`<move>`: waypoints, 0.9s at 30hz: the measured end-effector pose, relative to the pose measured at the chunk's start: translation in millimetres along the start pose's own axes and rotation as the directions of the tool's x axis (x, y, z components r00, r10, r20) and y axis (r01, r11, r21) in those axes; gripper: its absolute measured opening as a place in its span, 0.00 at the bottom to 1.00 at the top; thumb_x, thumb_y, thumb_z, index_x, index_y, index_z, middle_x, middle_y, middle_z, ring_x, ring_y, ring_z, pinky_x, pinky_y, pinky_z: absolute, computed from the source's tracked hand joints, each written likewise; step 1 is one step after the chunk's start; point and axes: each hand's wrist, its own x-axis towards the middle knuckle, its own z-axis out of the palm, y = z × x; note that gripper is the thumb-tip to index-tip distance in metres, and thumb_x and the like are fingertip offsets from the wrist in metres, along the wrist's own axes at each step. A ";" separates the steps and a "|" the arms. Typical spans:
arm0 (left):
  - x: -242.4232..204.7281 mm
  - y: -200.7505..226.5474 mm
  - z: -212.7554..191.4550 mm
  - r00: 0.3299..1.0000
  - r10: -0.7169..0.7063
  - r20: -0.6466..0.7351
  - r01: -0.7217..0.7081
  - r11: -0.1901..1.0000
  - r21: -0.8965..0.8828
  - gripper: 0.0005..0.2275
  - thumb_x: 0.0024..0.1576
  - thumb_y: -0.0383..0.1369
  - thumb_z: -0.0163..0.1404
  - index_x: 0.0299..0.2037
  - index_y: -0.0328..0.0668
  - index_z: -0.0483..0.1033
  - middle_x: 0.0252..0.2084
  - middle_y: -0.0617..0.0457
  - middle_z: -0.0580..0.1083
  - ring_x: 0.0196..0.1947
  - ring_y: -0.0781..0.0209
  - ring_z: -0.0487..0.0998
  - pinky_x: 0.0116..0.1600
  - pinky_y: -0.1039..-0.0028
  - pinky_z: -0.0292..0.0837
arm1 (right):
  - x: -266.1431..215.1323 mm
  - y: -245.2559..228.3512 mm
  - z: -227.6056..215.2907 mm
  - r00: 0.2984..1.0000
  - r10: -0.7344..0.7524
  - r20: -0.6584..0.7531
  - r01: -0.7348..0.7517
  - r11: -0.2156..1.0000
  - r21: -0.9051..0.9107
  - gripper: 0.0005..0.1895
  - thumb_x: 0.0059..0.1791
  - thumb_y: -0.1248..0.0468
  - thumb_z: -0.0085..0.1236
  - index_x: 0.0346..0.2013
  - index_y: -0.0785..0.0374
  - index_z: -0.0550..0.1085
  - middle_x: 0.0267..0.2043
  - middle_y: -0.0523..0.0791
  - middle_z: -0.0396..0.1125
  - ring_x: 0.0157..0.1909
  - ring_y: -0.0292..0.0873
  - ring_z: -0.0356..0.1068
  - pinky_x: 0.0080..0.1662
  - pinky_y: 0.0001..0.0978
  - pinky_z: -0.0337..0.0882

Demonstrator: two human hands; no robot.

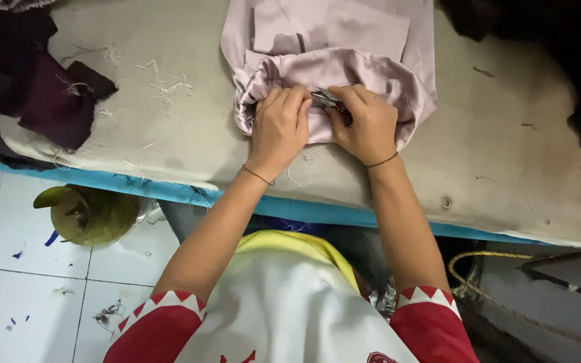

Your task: Trimming loose threads from the waistband of trousers using snips and then folding them for storage.

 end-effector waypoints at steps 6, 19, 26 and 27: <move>-1.0 8.6 -13.3 0.997 0.036 -0.068 -0.037 0.999 -0.019 0.05 0.66 0.37 0.44 0.40 0.53 0.73 0.33 0.59 0.74 0.41 0.55 0.78 0.41 0.65 0.72 | 9.6 -14.3 -8.3 0.991 -0.104 -0.085 0.108 0.994 0.034 0.11 0.46 0.64 0.68 0.43 0.53 0.80 0.34 0.41 0.71 0.37 0.48 0.75 0.39 0.37 0.75; -103.7 -47.6 -211.6 0.799 -0.537 0.271 0.428 0.824 0.371 0.17 0.73 0.41 0.38 0.42 0.43 0.79 0.29 0.34 0.77 0.36 0.27 0.78 0.47 0.45 0.69 | -18.9 -4.6 -93.6 0.952 0.130 0.276 -0.249 0.856 0.454 0.17 0.44 0.60 0.72 0.41 0.65 0.78 0.22 0.52 0.65 0.27 0.56 0.68 0.34 0.42 0.67; -42.2 -17.0 -176.2 0.954 -0.041 0.296 -0.016 0.983 0.185 0.25 0.55 0.35 0.62 0.61 0.39 0.70 0.58 0.38 0.69 0.59 0.33 0.69 0.58 0.48 0.62 | -73.6 35.3 -125.6 0.800 0.375 0.469 -0.386 0.919 -0.077 0.22 0.38 0.68 0.65 0.48 0.58 0.78 0.32 0.55 0.74 0.37 0.65 0.75 0.41 0.55 0.73; -38.8 -18.6 -171.4 0.954 -0.036 0.297 -0.019 0.983 0.181 0.25 0.55 0.35 0.62 0.61 0.39 0.70 0.58 0.38 0.69 0.59 0.33 0.69 0.58 0.48 0.62 | -82.8 41.4 -120.6 0.800 0.379 0.466 -0.389 0.918 -0.080 0.22 0.38 0.68 0.65 0.48 0.58 0.78 0.32 0.55 0.74 0.37 0.65 0.75 0.41 0.55 0.73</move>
